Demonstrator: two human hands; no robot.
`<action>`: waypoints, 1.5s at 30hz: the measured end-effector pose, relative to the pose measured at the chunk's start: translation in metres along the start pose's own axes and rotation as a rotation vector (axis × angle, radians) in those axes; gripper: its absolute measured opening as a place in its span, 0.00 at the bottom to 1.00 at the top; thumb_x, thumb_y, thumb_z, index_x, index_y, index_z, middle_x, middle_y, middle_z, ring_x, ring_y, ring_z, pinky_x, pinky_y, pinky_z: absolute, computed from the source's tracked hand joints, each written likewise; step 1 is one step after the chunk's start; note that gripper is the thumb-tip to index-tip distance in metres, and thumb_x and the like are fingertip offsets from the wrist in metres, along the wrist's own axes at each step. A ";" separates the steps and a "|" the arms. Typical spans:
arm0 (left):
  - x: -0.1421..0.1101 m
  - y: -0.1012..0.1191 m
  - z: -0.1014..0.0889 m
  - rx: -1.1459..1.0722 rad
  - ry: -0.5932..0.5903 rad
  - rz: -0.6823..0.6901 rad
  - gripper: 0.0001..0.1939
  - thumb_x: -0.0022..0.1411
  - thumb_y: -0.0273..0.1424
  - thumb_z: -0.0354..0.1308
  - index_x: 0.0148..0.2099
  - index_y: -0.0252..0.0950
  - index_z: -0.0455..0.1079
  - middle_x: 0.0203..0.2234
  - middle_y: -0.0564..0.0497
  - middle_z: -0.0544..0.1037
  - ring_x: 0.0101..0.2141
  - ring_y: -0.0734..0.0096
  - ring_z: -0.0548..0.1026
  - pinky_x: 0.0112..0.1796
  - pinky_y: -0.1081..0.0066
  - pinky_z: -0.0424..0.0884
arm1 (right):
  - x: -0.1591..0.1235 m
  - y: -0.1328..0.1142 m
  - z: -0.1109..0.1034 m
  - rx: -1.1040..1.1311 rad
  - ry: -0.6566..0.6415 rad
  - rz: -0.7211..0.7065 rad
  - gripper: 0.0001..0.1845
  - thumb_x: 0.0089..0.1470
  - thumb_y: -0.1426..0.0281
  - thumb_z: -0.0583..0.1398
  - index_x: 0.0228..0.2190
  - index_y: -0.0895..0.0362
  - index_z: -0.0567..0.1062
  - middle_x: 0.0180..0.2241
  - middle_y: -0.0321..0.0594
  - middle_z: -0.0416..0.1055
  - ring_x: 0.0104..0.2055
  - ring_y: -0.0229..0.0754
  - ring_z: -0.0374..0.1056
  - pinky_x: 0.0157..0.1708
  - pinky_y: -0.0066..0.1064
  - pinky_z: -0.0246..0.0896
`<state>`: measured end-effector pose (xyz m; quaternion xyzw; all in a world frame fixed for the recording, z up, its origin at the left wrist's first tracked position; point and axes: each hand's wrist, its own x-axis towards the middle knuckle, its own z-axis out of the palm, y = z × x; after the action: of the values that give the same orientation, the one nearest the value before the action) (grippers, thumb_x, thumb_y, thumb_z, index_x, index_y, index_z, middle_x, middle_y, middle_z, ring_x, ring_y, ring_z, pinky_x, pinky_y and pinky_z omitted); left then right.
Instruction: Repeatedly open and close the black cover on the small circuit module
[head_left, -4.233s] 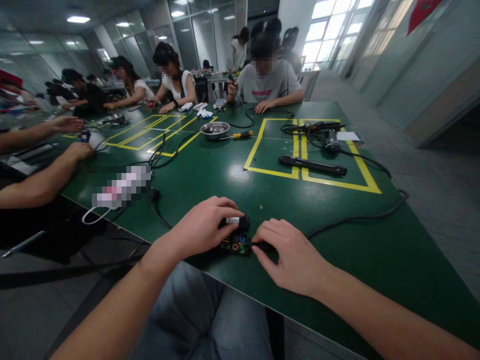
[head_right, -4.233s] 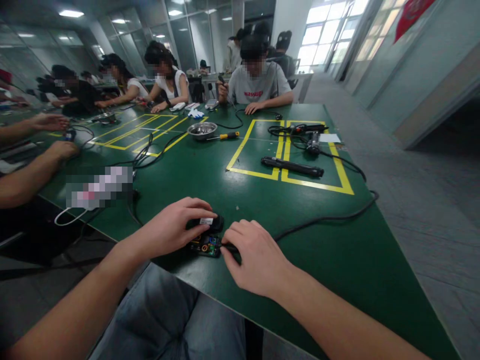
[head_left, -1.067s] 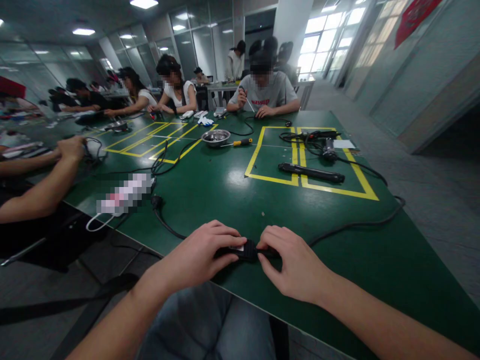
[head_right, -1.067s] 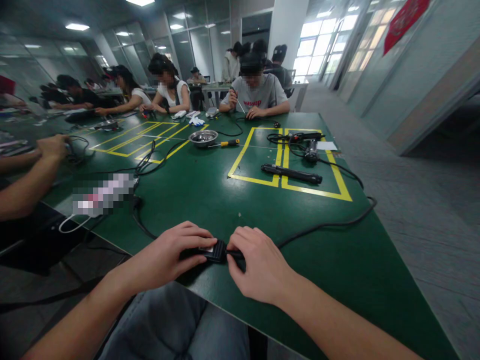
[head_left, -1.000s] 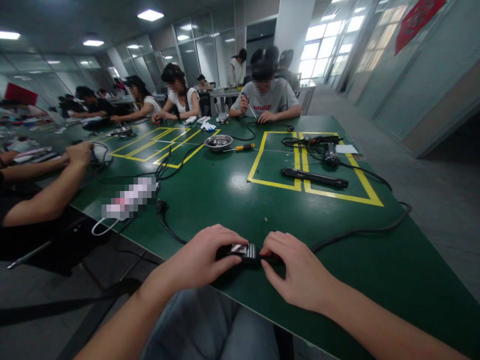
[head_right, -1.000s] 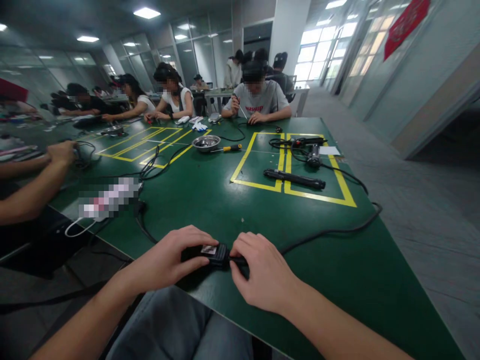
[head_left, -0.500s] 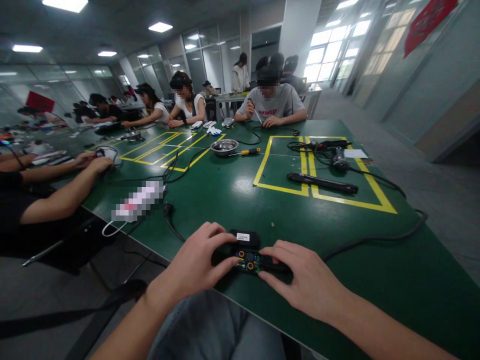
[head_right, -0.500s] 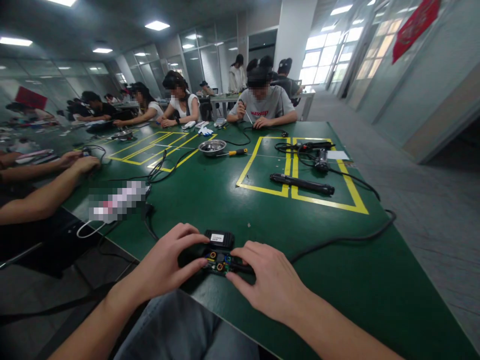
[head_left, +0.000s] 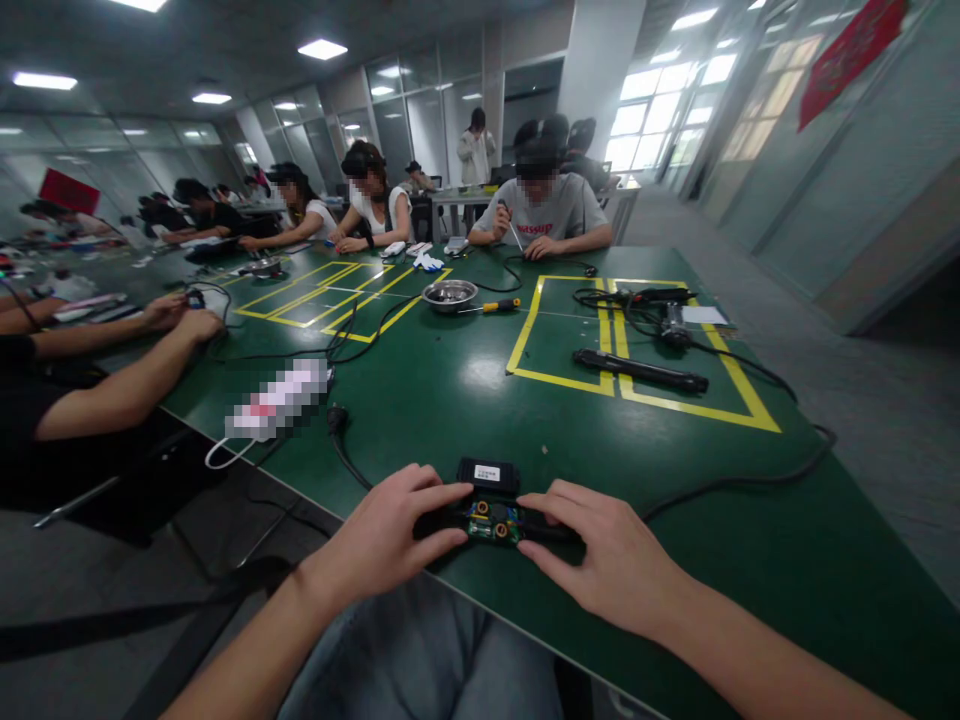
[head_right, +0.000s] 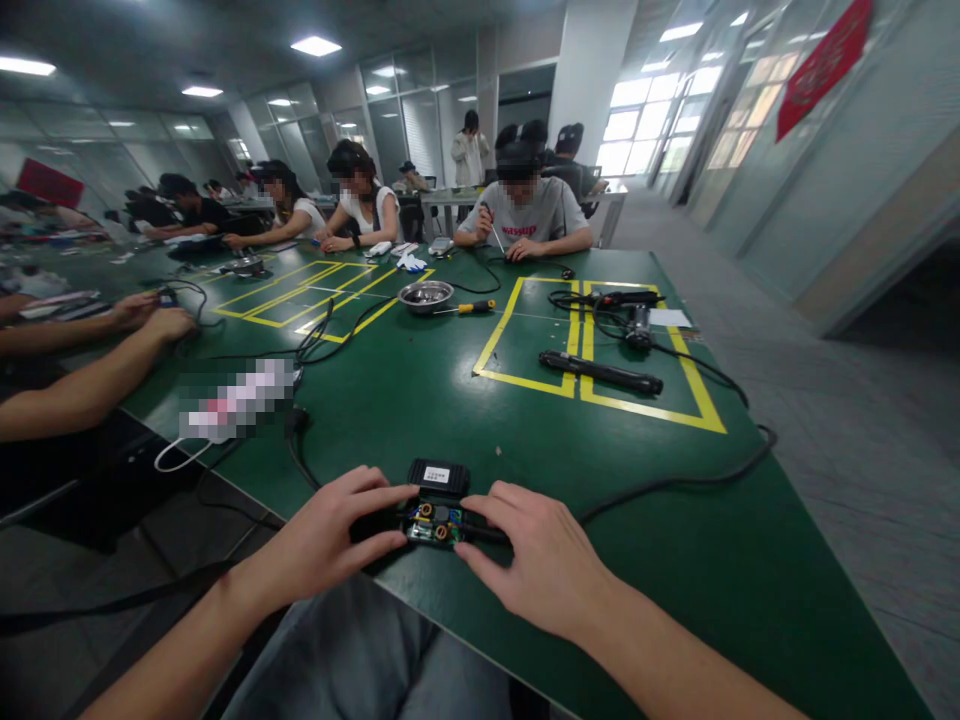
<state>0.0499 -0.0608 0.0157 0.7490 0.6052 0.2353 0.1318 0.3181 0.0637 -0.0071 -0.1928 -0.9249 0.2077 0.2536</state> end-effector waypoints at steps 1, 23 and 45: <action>-0.001 0.000 0.000 -0.041 0.014 0.011 0.18 0.74 0.32 0.66 0.64 0.41 0.77 0.45 0.47 0.81 0.45 0.60 0.79 0.45 0.65 0.75 | 0.000 -0.001 -0.002 0.024 0.007 -0.008 0.12 0.62 0.72 0.66 0.48 0.55 0.80 0.36 0.39 0.77 0.34 0.45 0.77 0.33 0.35 0.71; 0.059 0.000 0.003 0.046 0.001 0.000 0.14 0.71 0.25 0.67 0.56 0.42 0.82 0.51 0.46 0.85 0.53 0.56 0.80 0.56 0.57 0.77 | 0.004 -0.003 -0.003 0.010 0.010 -0.041 0.05 0.60 0.77 0.60 0.35 0.54 0.73 0.33 0.39 0.76 0.35 0.46 0.71 0.36 0.37 0.60; 0.000 0.003 0.008 0.129 0.083 0.093 0.16 0.77 0.36 0.60 0.61 0.40 0.80 0.40 0.45 0.80 0.40 0.61 0.78 0.39 0.66 0.75 | 0.000 -0.001 -0.001 -0.038 -0.050 0.017 0.14 0.61 0.72 0.70 0.49 0.55 0.82 0.39 0.42 0.81 0.39 0.49 0.78 0.39 0.40 0.73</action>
<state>0.0565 -0.0606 0.0107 0.7727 0.5888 0.2326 0.0468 0.3182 0.0631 -0.0057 -0.2001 -0.9331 0.1969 0.2249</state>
